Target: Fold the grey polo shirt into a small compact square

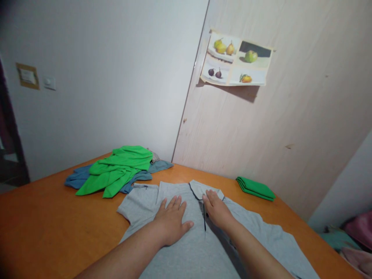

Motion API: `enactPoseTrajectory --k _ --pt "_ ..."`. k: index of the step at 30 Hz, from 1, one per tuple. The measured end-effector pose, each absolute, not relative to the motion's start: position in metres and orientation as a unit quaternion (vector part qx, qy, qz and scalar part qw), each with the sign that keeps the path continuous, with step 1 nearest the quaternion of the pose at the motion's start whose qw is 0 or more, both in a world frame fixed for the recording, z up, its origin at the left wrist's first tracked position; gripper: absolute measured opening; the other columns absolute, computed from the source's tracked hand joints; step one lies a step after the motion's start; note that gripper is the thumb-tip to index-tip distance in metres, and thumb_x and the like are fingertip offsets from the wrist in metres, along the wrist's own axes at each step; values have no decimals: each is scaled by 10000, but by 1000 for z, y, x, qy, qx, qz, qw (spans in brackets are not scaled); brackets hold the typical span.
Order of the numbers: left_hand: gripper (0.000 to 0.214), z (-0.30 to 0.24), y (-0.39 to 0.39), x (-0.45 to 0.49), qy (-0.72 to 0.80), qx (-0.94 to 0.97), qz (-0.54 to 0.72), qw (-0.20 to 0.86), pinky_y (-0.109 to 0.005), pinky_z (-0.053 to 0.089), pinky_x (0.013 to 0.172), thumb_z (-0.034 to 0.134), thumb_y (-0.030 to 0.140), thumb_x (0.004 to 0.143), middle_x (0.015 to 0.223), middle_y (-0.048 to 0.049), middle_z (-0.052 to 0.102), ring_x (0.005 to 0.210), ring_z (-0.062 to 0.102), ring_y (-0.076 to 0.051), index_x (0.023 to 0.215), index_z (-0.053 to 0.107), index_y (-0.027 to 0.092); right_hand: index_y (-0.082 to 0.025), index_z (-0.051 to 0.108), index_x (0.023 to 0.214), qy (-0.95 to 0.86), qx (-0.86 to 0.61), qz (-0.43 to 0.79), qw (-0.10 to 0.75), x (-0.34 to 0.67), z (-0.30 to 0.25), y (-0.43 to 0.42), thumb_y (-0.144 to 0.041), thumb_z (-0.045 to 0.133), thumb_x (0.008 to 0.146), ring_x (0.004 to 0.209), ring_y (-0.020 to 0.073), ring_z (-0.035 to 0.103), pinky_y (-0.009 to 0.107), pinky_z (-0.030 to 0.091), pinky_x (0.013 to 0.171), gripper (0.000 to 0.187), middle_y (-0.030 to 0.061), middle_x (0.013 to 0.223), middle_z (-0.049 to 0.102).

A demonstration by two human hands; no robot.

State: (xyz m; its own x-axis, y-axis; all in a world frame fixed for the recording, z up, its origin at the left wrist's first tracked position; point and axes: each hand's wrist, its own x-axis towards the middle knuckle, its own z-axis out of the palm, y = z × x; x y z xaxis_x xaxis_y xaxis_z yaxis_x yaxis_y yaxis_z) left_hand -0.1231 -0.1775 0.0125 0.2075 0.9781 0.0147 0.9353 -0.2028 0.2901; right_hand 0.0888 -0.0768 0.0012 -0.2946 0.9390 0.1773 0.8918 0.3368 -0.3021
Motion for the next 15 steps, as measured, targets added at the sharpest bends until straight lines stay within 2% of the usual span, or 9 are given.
enactPoseTrajectory --k 2,6,11,15 --pt "832 12 -177 -123 622 770 96 106 -588 47 1178 246 686 909 1614 -149 162 1505 73 -307 1536 315 143 -113 418 1481 -798 -575 71 166 101 -5 -96 -516 291 980 1477 230 239 399 190 1212 656 136 1557 355" --pt "819 14 -178 -124 621 772 85 103 -587 50 1178 231 680 921 1613 -147 170 1506 71 -307 1534 320 146 -176 367 1516 -792 -591 70 136 119 -18 -126 -595 316 951 1491 247 182 446 201 1207 705 75 1599 266" --pt "831 12 -176 -128 621 775 77 91 -588 63 1177 203 699 923 1614 -153 164 1505 72 -309 1541 302 152 -142 357 1521 -776 -621 41 98 121 -24 -143 -630 269 944 1493 257 164 452 161 1215 761 97 1600 252" --pt "857 12 -175 -131 626 773 70 79 -591 61 1174 174 739 908 1616 -151 163 1504 70 -314 1542 304 176 -155 373 1515 -779 -618 43 99 117 -20 -146 -630 237 948 1493 248 167 445 136 1219 753 89 1593 279"
